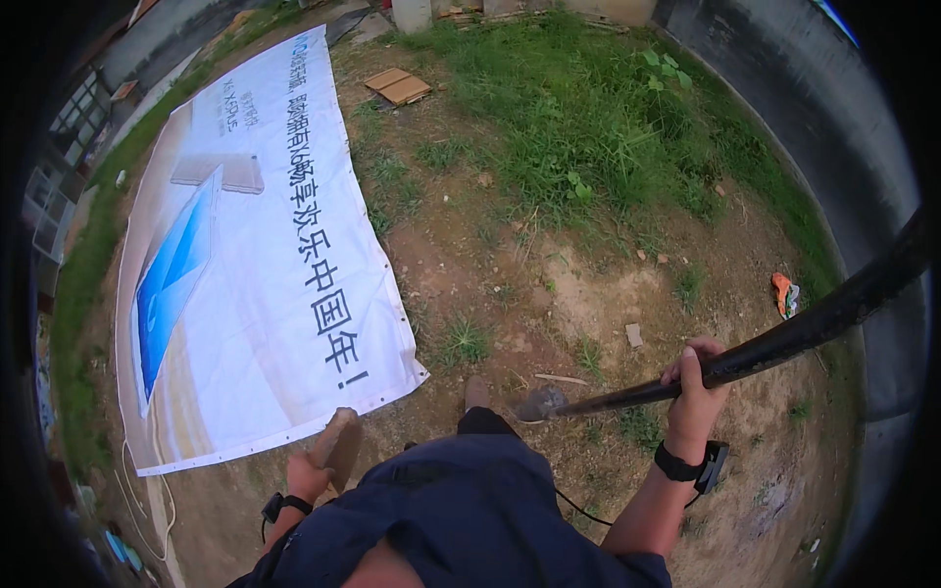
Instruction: Using a shovel and hands to clear bricks and a tarp from an outdoor area.
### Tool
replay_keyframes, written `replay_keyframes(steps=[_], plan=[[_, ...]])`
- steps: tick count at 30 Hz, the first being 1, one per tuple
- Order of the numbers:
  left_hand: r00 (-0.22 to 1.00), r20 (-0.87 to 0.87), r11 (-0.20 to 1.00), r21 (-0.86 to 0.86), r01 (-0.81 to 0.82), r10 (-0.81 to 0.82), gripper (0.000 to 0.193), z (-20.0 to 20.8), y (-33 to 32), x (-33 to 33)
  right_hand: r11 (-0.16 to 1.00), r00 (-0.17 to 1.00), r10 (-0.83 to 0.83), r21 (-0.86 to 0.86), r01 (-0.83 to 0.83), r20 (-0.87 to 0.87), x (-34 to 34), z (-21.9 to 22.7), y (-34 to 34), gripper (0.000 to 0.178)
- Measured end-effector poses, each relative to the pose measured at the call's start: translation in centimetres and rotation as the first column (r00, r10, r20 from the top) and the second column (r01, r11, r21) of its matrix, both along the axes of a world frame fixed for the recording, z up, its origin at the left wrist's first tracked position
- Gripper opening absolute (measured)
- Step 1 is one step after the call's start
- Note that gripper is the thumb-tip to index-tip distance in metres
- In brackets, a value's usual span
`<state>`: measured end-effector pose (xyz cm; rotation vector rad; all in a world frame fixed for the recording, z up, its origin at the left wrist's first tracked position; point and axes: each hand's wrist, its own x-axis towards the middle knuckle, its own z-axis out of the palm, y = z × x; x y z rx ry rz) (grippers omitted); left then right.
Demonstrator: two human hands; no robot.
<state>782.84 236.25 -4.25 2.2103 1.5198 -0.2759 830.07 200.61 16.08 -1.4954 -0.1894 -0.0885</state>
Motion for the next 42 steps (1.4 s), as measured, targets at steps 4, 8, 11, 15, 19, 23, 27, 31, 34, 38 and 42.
replay_keyframes(steps=[4, 8, 11, 15, 19, 23, 27, 31, 34, 38, 42], plan=[[0.986, -0.168, 0.994, -0.108, -0.021, 0.002, 0.042, 2.3, 4.5, 8.3, 0.998, 0.998, 0.057, -0.020, -0.057, -0.022, 9.9, -0.2, 8.6, 0.012], [0.945, -0.326, 0.966, -0.236, -0.107, 0.025, 0.048, 0.4, 9.3, 15.0, 0.988, 0.988, 0.156, 0.002, -0.156, -0.011, 18.6, 0.3, 18.1, 0.013], [0.870, -0.492, 0.930, -0.296, -0.217, 0.047, 0.053, -4.3, 14.7, 19.5, 0.990, 0.990, 0.142, -0.023, -0.142, 0.008, 24.5, -0.7, 25.3, 0.013], [0.846, -0.527, 0.915, -0.300, -0.270, 0.077, 0.054, -7.3, 23.1, 25.6, 0.996, 0.996, 0.091, -0.023, -0.091, -0.007, 32.4, -1.2, 33.6, 0.013], [0.844, -0.526, 0.923, -0.266, -0.279, 0.104, 0.061, -5.0, 34.9, 36.1, 0.999, 0.999, 0.040, -0.021, -0.039, 0.002, 40.2, 0.4, 44.5, 0.013], [0.950, -0.301, 0.965, -0.213, -0.152, 0.083, 0.058, -0.5, 45.7, 43.3, 0.993, 0.993, 0.108, -0.058, -0.104, 0.056, 48.0, 2.4, 56.9, 0.011], [0.972, -0.121, 0.977, -0.044, -0.209, 0.202, 0.056, -0.8, 56.7, 51.5, 0.979, 0.978, 0.202, -0.036, -0.200, 0.050, 56.5, 1.8, 67.7, 0.015], [0.952, -0.146, 0.961, -0.017, -0.275, 0.269, 0.057, -2.8, 66.2, 58.9, 0.970, 0.969, 0.242, -0.007, -0.242, 0.050, 65.5, -0.2, 79.4, 0.016], [0.933, -0.206, 0.945, -0.081, -0.317, 0.295, 0.061, -2.1, 72.3, 63.4, 0.964, 0.963, 0.267, -0.014, -0.267, 0.035, 71.0, -0.9, 87.4, 0.014], [0.885, -0.363, 0.897, -0.215, -0.386, 0.293, 0.063, 0.1, 80.7, 69.8, 0.955, 0.955, 0.297, -0.012, -0.297, 0.014, 77.9, -0.7, 98.1, 0.014], [0.832, -0.456, 0.858, -0.238, -0.455, 0.315, 0.063, -9.7, 88.5, 68.0, 0.959, 0.957, 0.284, 0.003, -0.285, 0.064, 83.6, 0.5, 109.8, 0.015]])
